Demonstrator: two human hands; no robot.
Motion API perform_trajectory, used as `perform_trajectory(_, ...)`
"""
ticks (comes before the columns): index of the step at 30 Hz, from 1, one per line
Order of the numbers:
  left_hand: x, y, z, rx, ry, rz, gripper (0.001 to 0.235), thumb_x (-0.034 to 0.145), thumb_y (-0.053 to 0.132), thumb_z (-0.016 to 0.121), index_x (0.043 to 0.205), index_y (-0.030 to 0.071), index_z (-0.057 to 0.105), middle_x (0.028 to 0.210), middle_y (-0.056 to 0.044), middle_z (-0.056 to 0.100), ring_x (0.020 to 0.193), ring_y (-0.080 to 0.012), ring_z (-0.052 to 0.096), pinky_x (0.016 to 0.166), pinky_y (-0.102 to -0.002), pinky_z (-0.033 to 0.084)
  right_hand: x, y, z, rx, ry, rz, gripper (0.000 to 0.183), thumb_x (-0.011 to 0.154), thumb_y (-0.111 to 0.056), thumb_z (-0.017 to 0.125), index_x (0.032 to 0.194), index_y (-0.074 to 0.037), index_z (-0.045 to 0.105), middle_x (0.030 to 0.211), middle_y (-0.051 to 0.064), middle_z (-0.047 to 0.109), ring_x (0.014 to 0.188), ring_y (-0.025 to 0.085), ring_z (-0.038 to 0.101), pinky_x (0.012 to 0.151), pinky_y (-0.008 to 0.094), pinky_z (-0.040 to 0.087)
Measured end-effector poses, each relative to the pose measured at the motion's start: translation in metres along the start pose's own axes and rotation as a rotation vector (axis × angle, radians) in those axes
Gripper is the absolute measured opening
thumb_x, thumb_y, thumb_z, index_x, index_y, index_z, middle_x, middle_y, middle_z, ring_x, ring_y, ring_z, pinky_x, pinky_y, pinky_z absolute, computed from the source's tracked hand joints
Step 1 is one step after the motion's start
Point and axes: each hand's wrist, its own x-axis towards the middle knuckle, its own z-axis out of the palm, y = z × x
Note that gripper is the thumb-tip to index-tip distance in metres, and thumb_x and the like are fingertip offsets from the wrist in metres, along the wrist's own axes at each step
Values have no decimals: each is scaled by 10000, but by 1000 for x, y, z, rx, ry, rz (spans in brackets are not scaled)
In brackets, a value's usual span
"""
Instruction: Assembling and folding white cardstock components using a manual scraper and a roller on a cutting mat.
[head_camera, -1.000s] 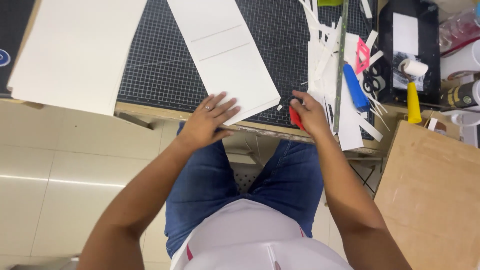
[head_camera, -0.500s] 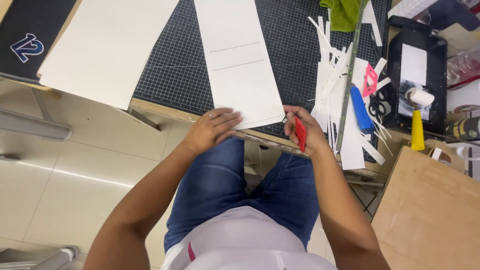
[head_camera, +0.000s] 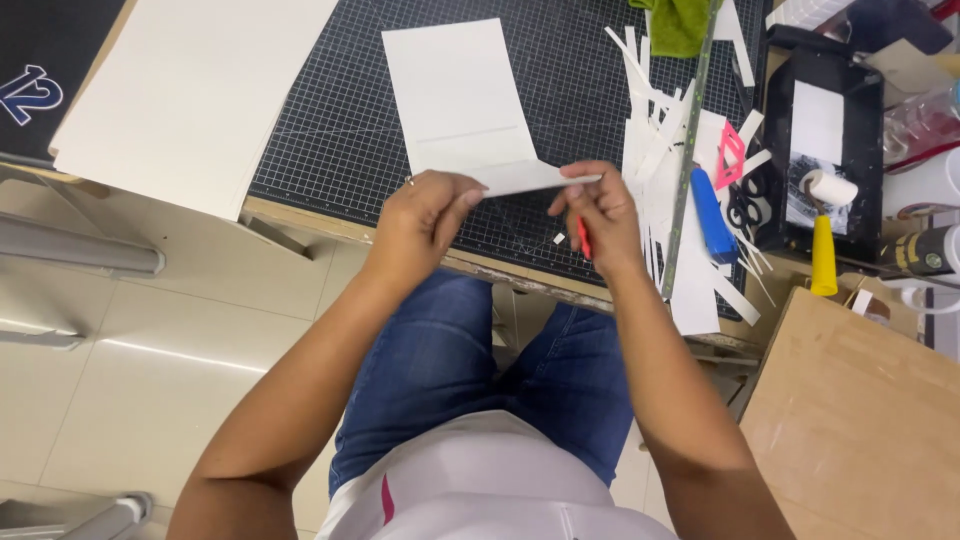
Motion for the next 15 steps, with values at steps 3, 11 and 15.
perform_trajectory(3, 25, 27, -21, -87, -183, -234, 97, 1020, 188, 691, 1084, 132, 738, 959, -65, 792, 994, -304, 755, 843, -410, 577, 9, -11, -1, 54, 2, -28, 250, 1053, -256, 586, 1169, -37, 623, 770, 194, 688, 350, 106, 511, 358, 183, 350)
perform_trajectory(11, 102, 24, -1, 281, -608, -147, 294, 823, 242, 825, 1058, 71, 786, 781, -142, 762, 774, -368, 756, 697, -498, 603, 26, -23, 12, -78, 103, 27, 262, 1072, -336, 596, 1143, -85, 621, 711, 151, 674, 363, 112, 507, 411, 191, 358)
perform_trajectory(15, 135, -9, 26, 298, -770, -232, 171, 860, 311, 793, 778, 202, 692, 745, 39, 672, 711, -206, 606, 592, -400, 427, 32, -56, 19, -243, 292, 237, 251, 1067, -311, 567, 1241, -138, 620, 560, 14, 590, 467, 88, 565, 430, 206, 399)
